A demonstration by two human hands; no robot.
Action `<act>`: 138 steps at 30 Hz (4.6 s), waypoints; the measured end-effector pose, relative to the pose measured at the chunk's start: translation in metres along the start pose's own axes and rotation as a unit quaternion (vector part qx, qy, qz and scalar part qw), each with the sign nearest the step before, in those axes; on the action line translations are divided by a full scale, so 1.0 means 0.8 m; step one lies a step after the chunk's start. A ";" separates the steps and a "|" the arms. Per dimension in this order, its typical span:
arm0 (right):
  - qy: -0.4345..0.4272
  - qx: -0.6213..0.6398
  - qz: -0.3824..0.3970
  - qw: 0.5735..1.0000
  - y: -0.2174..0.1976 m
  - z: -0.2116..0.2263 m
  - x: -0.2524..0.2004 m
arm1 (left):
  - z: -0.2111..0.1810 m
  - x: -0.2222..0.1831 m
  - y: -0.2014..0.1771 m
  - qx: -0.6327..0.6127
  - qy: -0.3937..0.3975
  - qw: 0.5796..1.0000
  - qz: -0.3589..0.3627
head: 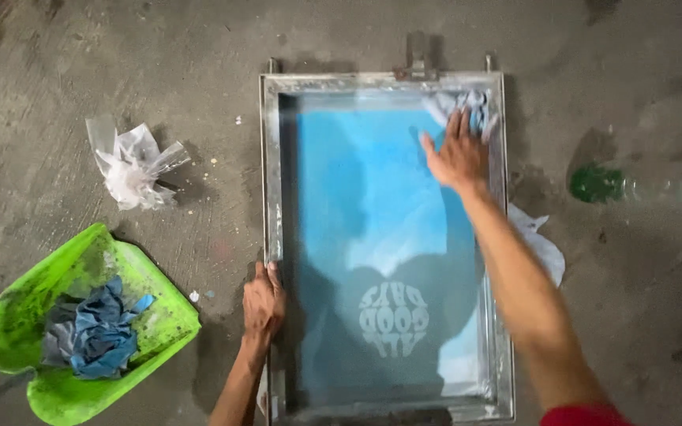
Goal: The person is cleaning a screen printing frame by wiping it with a cloth and a cleaning solution.
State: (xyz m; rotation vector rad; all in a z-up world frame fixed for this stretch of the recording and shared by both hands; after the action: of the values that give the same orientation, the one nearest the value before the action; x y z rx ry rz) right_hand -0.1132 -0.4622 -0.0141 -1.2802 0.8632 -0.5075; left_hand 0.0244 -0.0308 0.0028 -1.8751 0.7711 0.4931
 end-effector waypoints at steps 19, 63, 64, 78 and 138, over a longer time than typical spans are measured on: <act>-0.345 0.159 -0.139 0.915 0.058 0.218 -0.151 | 0.027 -0.004 0.000 -0.017 0.008 1.000 0.008; -0.122 0.038 -0.154 0.980 0.035 0.087 -0.157 | 0.026 -0.038 0.003 -0.039 0.003 0.999 -0.012; -0.126 0.082 -0.147 0.978 0.038 0.111 -0.152 | 0.039 -0.034 0.014 -0.018 -0.005 1.000 -0.010; -0.138 0.242 -0.060 0.959 0.034 0.200 -0.196 | 0.033 -0.027 -0.005 0.028 -0.026 0.999 0.018; -0.264 -0.101 -0.305 0.909 0.018 -0.039 -0.013 | 0.028 -0.018 -0.002 -0.044 0.035 0.998 0.000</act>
State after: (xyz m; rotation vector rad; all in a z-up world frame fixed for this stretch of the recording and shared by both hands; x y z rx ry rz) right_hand -0.1460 -0.4698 -0.0265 -1.7786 0.0411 -0.5249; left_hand 0.0149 -0.0057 0.0038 -1.9838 0.8063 0.4702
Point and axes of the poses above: each hand's wrist, its own x-axis towards the middle knuckle, its own y-axis out of the palm, z = x × y, the point moved 4 cm from there along x, towards the middle knuckle, and after that the axes turned 5 degrees about -y, right-handed, at the moved point
